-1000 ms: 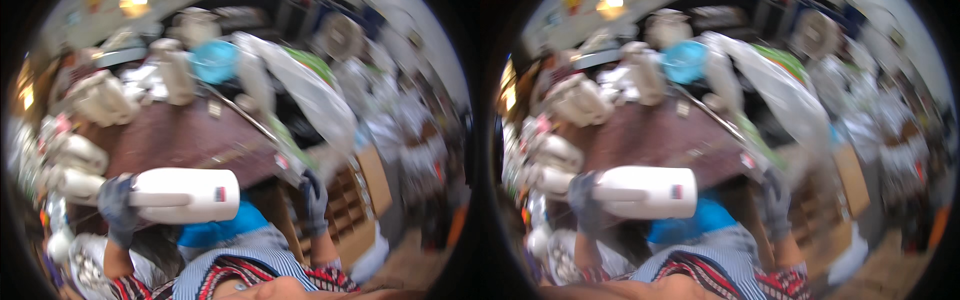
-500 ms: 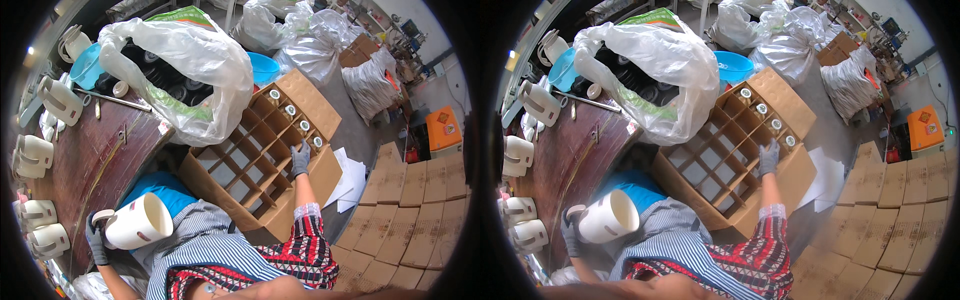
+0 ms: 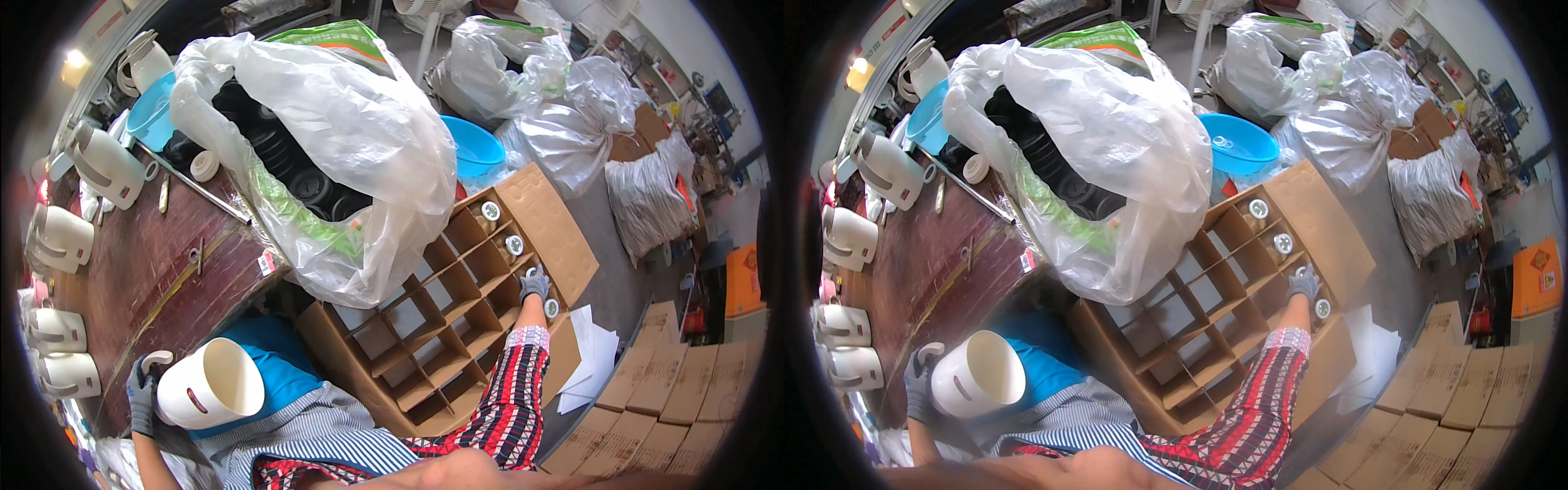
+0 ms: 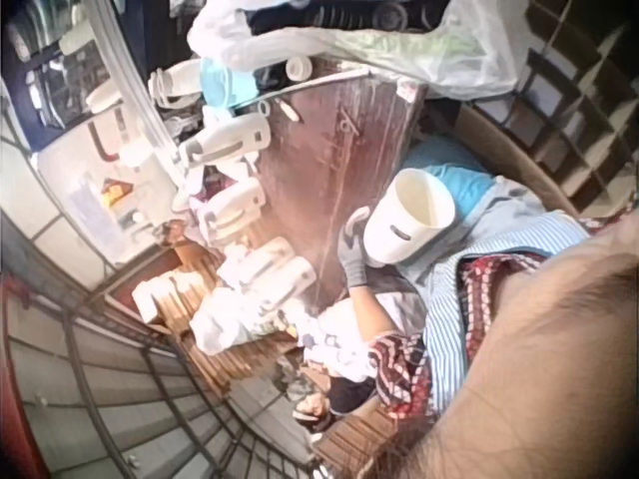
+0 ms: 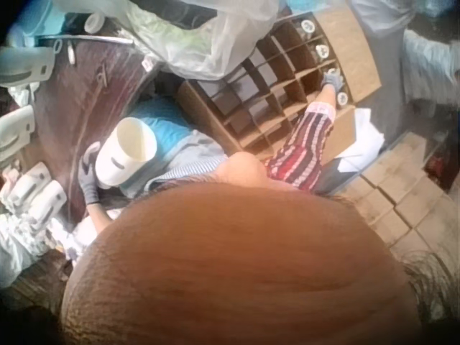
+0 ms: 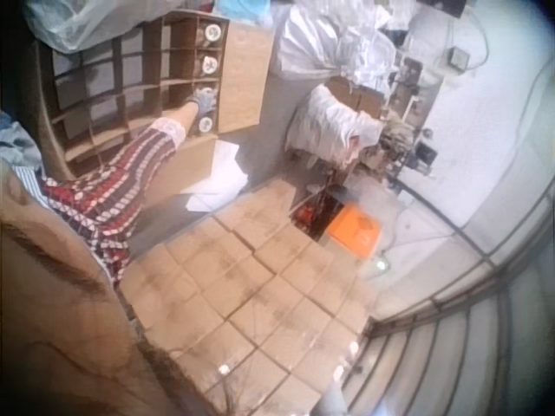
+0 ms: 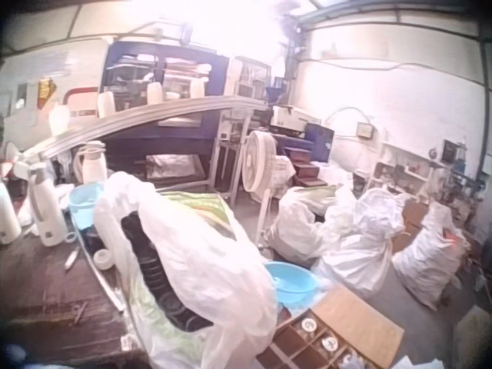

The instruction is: The person repeatedly picks up white thermos jugs, inserts a black lid into the opening, and secures it by hand. Completed jugs are placed on a wooden table. The person handles jugs one at a time and occasionally reaches into a cardboard box to retrieve parts.

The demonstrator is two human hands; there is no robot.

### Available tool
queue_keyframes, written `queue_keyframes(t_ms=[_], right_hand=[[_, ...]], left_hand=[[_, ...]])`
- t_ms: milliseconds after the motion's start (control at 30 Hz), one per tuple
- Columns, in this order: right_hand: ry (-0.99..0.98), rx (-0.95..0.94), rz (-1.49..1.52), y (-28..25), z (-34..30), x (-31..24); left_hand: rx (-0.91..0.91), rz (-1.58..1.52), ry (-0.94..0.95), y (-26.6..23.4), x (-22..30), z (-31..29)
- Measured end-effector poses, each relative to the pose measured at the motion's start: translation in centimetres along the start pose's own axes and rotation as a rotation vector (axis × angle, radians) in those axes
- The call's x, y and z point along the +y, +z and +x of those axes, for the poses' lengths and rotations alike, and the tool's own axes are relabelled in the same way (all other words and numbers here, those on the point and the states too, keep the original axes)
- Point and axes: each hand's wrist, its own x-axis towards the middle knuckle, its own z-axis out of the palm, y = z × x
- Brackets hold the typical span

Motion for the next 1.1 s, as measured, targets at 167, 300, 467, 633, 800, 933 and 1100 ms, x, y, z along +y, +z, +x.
queue_keyframes(t_ms=[167,300,467,633,800,933,1100], right_hand=[[-0.131,0.152,-0.012,0.1,-0.3,1.6],[-0.445,0.237,0.066,-7.9,0.8,4.4],[-0.862,0.196,0.065,-29.6,-16.7,-3.6],[-1.304,-0.088,0.224,-38.3,-31.6,-11.6],[-1.568,-0.088,0.611,-34.4,-40.9,-17.4],[-1.843,0.377,0.639,-29.7,-45.5,-21.2],[-1.843,-0.016,0.721,-25.5,-47.4,-21.9]], left_hand=[[-0.057,-0.057,-0.017,0.0,0.7,0.3],[-0.066,-0.076,0.062,-0.4,4.0,1.2],[0.294,0.379,0.535,0.9,20.5,1.5],[-0.359,-0.225,1.043,12.9,40.2,-2.2],[-0.375,-0.752,0.94,15.5,41.3,-2.8],[-0.455,-1.109,0.712,13.7,36.0,-5.0],[-0.484,-1.268,0.516,11.7,31.8,-6.8]])
